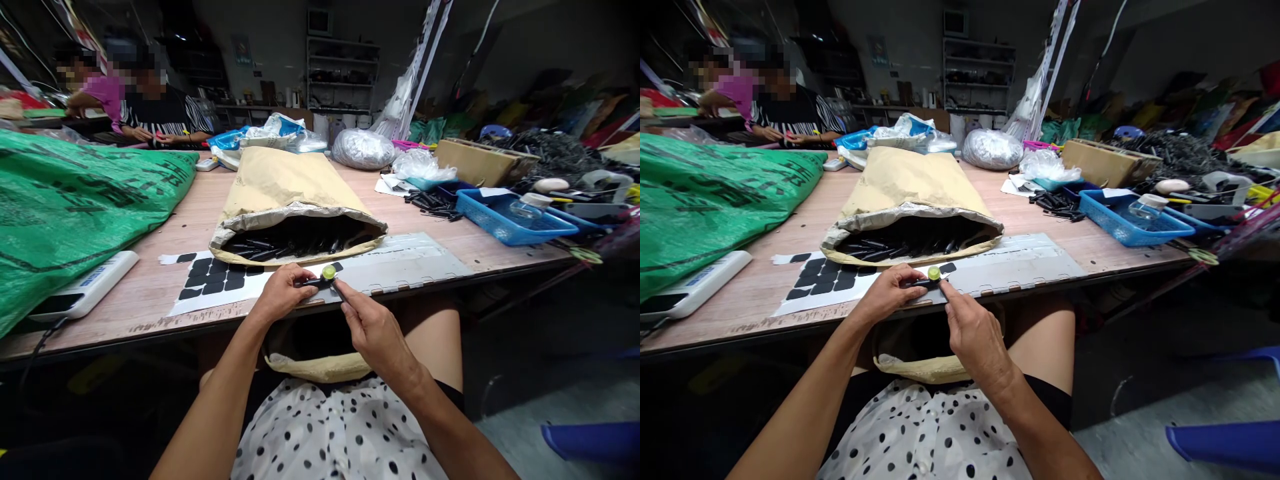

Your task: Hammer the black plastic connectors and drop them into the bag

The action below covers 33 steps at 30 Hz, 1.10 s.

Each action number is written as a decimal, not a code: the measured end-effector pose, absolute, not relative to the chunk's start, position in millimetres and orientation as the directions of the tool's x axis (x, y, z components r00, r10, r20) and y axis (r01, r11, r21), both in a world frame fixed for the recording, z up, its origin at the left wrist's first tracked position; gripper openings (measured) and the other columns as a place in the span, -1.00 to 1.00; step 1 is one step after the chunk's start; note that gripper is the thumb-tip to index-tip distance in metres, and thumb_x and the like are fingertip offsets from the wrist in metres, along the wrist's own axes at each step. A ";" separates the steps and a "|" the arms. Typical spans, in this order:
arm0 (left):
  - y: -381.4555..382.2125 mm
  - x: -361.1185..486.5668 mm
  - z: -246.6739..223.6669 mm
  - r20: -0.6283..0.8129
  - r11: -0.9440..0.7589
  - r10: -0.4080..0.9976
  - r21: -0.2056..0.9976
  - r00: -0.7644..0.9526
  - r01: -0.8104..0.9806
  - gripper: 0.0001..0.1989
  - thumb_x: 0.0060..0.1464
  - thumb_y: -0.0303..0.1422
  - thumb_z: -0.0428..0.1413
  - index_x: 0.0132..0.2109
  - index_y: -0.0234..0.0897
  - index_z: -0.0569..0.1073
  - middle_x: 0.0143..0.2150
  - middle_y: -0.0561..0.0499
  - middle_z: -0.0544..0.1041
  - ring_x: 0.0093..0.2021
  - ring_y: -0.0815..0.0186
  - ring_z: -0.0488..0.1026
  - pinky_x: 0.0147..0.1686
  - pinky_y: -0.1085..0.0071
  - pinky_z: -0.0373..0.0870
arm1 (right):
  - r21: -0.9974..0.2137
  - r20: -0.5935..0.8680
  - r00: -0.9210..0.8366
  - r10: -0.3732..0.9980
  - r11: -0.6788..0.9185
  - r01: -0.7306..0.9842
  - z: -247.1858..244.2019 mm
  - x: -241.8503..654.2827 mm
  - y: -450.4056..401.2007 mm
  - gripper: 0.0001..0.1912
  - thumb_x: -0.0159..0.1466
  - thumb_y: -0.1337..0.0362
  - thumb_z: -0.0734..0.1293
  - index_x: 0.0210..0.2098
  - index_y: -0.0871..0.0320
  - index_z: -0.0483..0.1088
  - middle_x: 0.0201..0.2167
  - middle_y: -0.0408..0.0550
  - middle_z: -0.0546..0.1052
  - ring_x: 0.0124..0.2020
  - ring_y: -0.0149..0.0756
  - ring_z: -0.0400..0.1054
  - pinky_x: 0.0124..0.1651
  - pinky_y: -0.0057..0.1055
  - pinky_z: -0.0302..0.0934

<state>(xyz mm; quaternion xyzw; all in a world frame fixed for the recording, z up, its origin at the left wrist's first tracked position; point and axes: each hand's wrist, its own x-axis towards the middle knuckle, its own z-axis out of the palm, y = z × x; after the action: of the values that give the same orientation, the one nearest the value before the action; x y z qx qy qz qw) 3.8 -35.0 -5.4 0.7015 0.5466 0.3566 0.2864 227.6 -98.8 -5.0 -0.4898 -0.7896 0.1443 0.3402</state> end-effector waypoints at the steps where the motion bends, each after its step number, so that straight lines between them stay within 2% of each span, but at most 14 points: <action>1: -35.4 3.9 -4.9 0.190 -0.241 0.970 0.788 0.149 0.566 -0.74 -0.03 -0.28 0.27 -0.15 -0.24 0.65 -0.21 -0.01 0.56 -0.21 0.22 0.47 -0.23 0.35 0.37 | -0.559 0.414 -0.274 0.868 0.480 0.676 -4.1 229.7 -97.5 -0.49 0.46 0.27 0.13 0.37 -0.02 0.27 0.13 -0.05 0.56 0.08 -0.18 0.50 0.18 -0.27 0.38; 6: -36.7 3.0 -2.1 0.175 -0.242 0.970 0.767 0.169 0.594 -0.73 0.01 -0.24 0.26 -0.14 -0.22 0.65 -0.22 -0.02 0.55 -0.17 0.18 0.46 -0.21 0.32 0.36 | -0.461 0.473 -0.142 0.869 0.382 0.801 7.8 250.4 -83.6 -0.51 0.43 0.25 0.16 0.33 0.01 0.32 0.12 -0.01 0.56 0.03 -0.14 0.50 0.08 -0.28 0.38; 9: -37.1 2.2 -0.7 0.178 -0.250 0.968 0.762 0.178 0.598 -0.75 0.03 -0.23 0.24 -0.16 -0.20 0.66 -0.22 -0.01 0.55 -0.17 0.18 0.47 -0.21 0.32 0.35 | -0.326 0.437 -0.062 0.897 0.222 0.919 13.1 265.6 -72.7 -0.54 0.41 0.27 0.19 0.27 0.00 0.39 -0.03 0.00 0.58 -0.15 -0.17 0.50 -0.18 -0.35 0.34; 11: -37.3 1.8 -0.2 0.193 -0.267 0.963 0.749 0.187 0.606 -0.77 0.05 -0.23 0.23 -0.17 -0.19 0.66 -0.23 -0.01 0.55 -0.18 0.19 0.46 -0.22 0.33 0.34 | -0.238 0.393 -0.015 0.920 0.117 0.964 12.9 273.5 -66.1 -0.56 0.39 0.28 0.23 0.22 -0.04 0.44 -0.10 0.00 0.54 -0.31 -0.25 0.45 -0.35 -0.39 0.22; 13: -37.3 1.4 0.0 0.205 -0.280 0.960 0.736 0.192 0.616 -0.78 0.07 -0.22 0.21 -0.17 -0.19 0.66 -0.23 -0.01 0.55 -0.19 0.20 0.46 -0.22 0.33 0.33 | -0.188 0.355 0.023 0.935 0.047 0.981 10.1 278.6 -60.9 -0.59 0.38 0.28 0.25 0.18 -0.06 0.48 -0.13 -0.01 0.49 -0.41 -0.33 0.38 -0.43 -0.39 0.10; 16: -36.9 1.1 -0.3 0.216 -0.294 0.956 0.728 0.199 0.620 -0.76 0.11 -0.20 0.19 -0.16 -0.19 0.66 -0.24 0.00 0.54 -0.20 0.21 0.45 -0.21 0.32 0.32 | -0.186 0.335 0.053 0.941 0.011 0.982 4.5 281.1 -56.2 -0.60 0.39 0.29 0.25 0.17 -0.07 0.49 -0.15 -0.02 0.45 -0.42 -0.36 0.34 -0.44 -0.40 0.04; 27: -35.2 -1.3 -2.7 0.216 -0.335 0.942 0.683 0.259 0.649 -0.67 0.29 -0.14 0.04 -0.15 -0.20 0.63 -0.21 -0.03 0.52 -0.10 0.16 0.42 -0.08 0.27 0.31 | -0.244 0.283 0.090 0.955 -0.019 0.970 4.4 280.3 -53.9 -0.61 0.42 0.26 0.25 0.19 -0.10 0.47 -0.13 -0.03 0.43 -0.36 -0.36 0.36 -0.41 -0.40 0.02; 33: -39.1 -0.2 4.3 0.238 -0.396 0.918 0.606 0.317 0.690 -0.61 0.35 -0.14 -0.04 -0.28 -0.23 0.57 -0.27 -0.03 0.49 -0.16 0.18 0.37 -0.12 0.27 0.26 | -0.248 0.283 0.107 0.953 -0.035 0.968 3.6 279.7 -53.8 -0.61 0.41 0.25 0.27 0.19 -0.12 0.47 -0.13 -0.08 0.42 -0.37 -0.40 0.33 -0.39 -0.43 0.01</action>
<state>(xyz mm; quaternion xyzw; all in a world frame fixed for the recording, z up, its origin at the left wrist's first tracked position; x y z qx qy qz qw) -0.2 -39.1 4.3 0.7861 0.5115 0.2826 0.2013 279.7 -53.8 3.6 -0.7193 -0.6678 -0.0198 0.1906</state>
